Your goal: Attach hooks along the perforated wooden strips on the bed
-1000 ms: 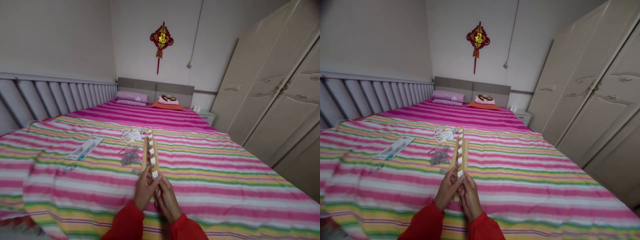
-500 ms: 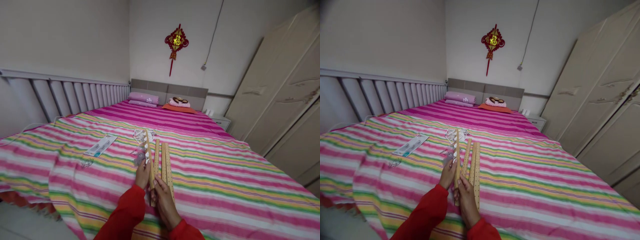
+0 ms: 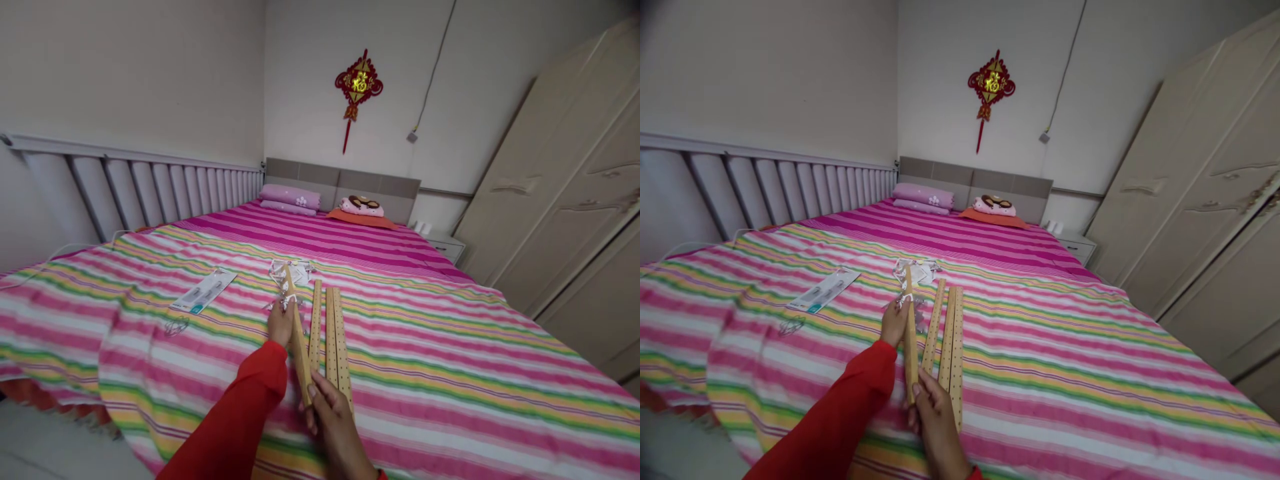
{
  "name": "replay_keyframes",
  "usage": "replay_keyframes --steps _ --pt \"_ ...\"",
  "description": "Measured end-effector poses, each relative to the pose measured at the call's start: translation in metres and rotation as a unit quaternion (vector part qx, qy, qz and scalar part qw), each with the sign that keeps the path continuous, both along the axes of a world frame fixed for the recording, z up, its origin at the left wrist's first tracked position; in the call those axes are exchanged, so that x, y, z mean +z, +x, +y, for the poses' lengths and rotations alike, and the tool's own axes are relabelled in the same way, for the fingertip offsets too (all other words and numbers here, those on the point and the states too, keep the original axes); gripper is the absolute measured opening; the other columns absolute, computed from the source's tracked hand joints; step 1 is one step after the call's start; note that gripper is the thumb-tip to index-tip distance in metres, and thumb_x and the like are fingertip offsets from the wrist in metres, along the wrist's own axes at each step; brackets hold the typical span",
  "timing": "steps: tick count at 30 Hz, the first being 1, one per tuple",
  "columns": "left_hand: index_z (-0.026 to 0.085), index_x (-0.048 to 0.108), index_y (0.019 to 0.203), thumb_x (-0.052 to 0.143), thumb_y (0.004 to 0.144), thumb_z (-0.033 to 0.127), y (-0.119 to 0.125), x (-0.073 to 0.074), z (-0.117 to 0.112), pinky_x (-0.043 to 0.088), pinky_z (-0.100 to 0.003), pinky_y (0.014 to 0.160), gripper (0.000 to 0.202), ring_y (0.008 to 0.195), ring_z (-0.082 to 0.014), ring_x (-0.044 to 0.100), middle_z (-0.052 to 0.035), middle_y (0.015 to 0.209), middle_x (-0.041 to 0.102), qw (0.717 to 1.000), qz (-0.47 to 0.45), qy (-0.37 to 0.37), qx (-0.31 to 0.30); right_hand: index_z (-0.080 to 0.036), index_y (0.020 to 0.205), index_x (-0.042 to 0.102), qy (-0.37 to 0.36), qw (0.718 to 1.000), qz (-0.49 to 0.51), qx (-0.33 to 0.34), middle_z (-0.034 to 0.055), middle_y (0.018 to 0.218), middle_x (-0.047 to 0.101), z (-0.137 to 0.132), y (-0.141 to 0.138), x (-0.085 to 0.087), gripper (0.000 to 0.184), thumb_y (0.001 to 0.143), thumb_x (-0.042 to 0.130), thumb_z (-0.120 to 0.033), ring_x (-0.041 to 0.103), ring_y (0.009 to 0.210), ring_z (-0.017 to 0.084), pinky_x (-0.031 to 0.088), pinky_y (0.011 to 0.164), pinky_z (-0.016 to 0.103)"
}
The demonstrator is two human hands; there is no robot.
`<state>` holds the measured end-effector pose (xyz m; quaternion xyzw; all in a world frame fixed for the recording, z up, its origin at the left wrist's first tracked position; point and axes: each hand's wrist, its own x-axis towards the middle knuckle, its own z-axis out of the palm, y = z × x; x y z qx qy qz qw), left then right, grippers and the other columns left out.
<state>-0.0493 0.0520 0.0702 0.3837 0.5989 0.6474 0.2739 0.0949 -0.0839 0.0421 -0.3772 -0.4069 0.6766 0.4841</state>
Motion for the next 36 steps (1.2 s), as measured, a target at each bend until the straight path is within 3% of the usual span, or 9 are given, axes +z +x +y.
replay_keyframes --steps 5,9,15,21,31,36 --pt "0.019 0.059 0.078 0.052 0.075 0.054 -0.007 0.006 0.003 0.044 -0.027 0.058 0.036 0.061 -0.0173 0.059 -0.0017 0.066 0.063 0.999 0.040 -0.027 0.023 -0.006 0.127 0.051 0.005 1.000 -0.022 0.013 0.0001 0.057 0.061 -0.012 0.008 -0.003 0.086 0.063 0.071 -0.061 0.041 0.038 0.006 0.026 0.039 0.020" --pt "0.019 0.059 0.079 0.054 0.074 0.053 -0.006 0.006 0.006 0.045 -0.027 0.054 0.034 0.058 -0.0167 0.059 -0.0020 0.066 0.064 0.999 0.018 -0.027 0.025 -0.005 0.126 0.051 -0.005 1.000 -0.027 0.013 0.0007 0.057 0.061 -0.019 0.013 -0.004 0.087 0.063 0.071 -0.061 0.040 0.037 0.005 0.025 0.039 0.020" --pt "0.019 0.060 0.091 0.052 0.077 0.053 -0.002 0.008 0.009 0.047 -0.027 0.049 0.038 0.050 -0.0158 0.059 -0.0026 0.065 0.066 0.999 -0.035 -0.031 0.012 -0.007 0.128 0.050 -0.024 1.000 -0.001 0.016 0.0009 0.057 0.061 -0.029 0.019 -0.006 0.082 0.066 0.071 -0.057 0.038 0.035 0.005 0.021 0.037 0.019" --pt "0.020 0.059 0.108 0.055 0.077 0.046 0.000 0.015 0.009 0.050 -0.028 0.055 0.040 0.058 -0.0163 0.063 -0.0042 0.079 0.069 0.999 -0.037 -0.033 0.022 -0.008 0.124 0.055 -0.024 1.000 0.015 -0.010 0.0026 0.058 0.062 -0.037 0.027 -0.004 0.076 0.066 0.072 -0.055 0.033 0.033 0.003 0.017 0.036 0.018" --pt "0.022 0.066 0.076 0.050 0.075 0.044 -0.014 0.008 0.024 0.043 -0.026 0.057 0.028 0.063 -0.0176 0.057 -0.0021 0.066 0.064 0.994 0.046 -0.037 0.093 -0.011 0.112 0.065 -0.041 0.997 0.017 -0.058 0.0000 0.048 0.055 -0.051 0.024 -0.019 0.068 0.061 0.076 -0.055 0.034 0.033 0.005 0.023 0.036 0.019" --pt "0.021 0.061 0.066 0.048 0.073 0.040 -0.016 0.008 0.029 0.042 -0.026 0.054 0.024 0.062 -0.0172 0.055 -0.0023 0.064 0.060 0.994 0.023 -0.028 0.102 -0.012 0.112 0.066 -0.057 0.996 0.029 -0.068 -0.0039 0.039 0.047 -0.055 0.030 -0.018 0.067 0.061 0.077 -0.054 0.033 0.033 0.006 0.024 0.037 0.019"
